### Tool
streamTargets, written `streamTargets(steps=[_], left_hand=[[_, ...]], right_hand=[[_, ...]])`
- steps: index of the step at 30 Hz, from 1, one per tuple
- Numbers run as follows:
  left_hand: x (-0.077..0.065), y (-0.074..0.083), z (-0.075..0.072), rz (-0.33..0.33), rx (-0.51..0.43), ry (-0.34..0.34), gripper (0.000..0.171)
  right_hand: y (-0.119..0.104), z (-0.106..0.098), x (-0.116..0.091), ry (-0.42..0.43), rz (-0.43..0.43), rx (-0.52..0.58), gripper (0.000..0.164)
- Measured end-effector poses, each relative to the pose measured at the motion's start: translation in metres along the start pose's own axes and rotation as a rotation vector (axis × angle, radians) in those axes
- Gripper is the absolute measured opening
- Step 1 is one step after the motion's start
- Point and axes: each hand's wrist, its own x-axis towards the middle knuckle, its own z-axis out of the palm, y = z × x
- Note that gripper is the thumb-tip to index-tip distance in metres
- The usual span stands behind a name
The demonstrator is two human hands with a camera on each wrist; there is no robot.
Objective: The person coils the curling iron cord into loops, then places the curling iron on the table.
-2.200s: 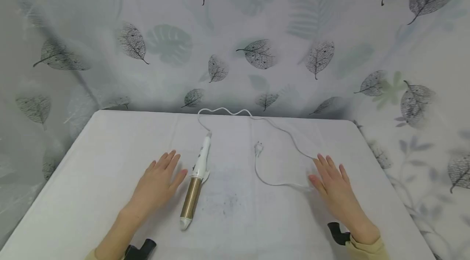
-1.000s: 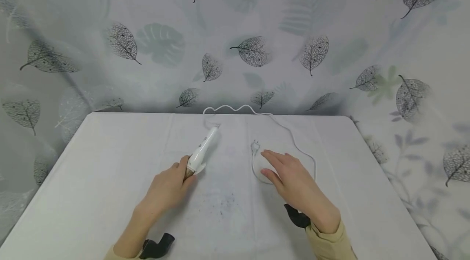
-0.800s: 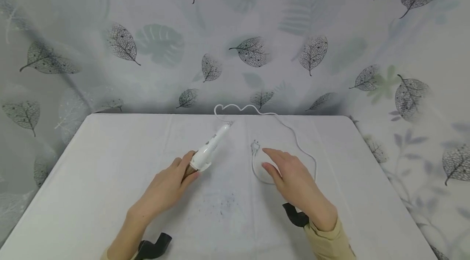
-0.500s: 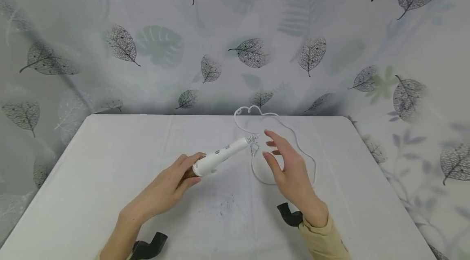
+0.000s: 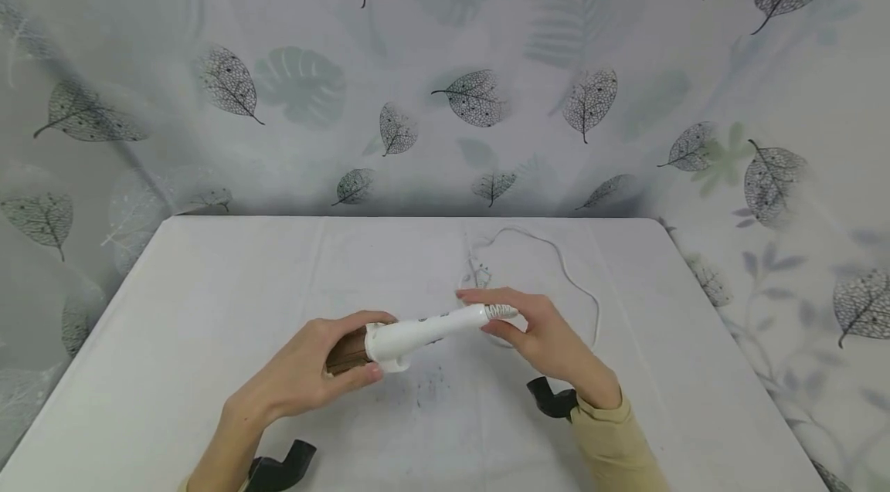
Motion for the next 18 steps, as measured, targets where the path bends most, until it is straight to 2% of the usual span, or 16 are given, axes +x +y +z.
streamTargets(steps=[4,8,13,18], left_hand=[[0.001,0.0034,0.0014,-0.045,-0.018,-0.005,0.036],[0.0017,0.0056,0.0018,-0.102,0.014,0.016,0.03],[0.0017,0.0064,0.0023,-0.095,0.099,0.02,0.022],[0.0001,0.006,0.002,-0.083,0.101,0.004,0.025]], right_hand=[[0.0008,0.0018,-0.0004,-0.132,0.03,0.085,0.056],[0.0033,0.0052,-0.0013,-0.149,0.015,0.036,0.058],[0.0088,0.0075,-0.0015,-0.097,-0.097,-0.122,0.062],[0.0105,0.0077,-0.0002,0.063,-0.143,-0.369,0.047]])
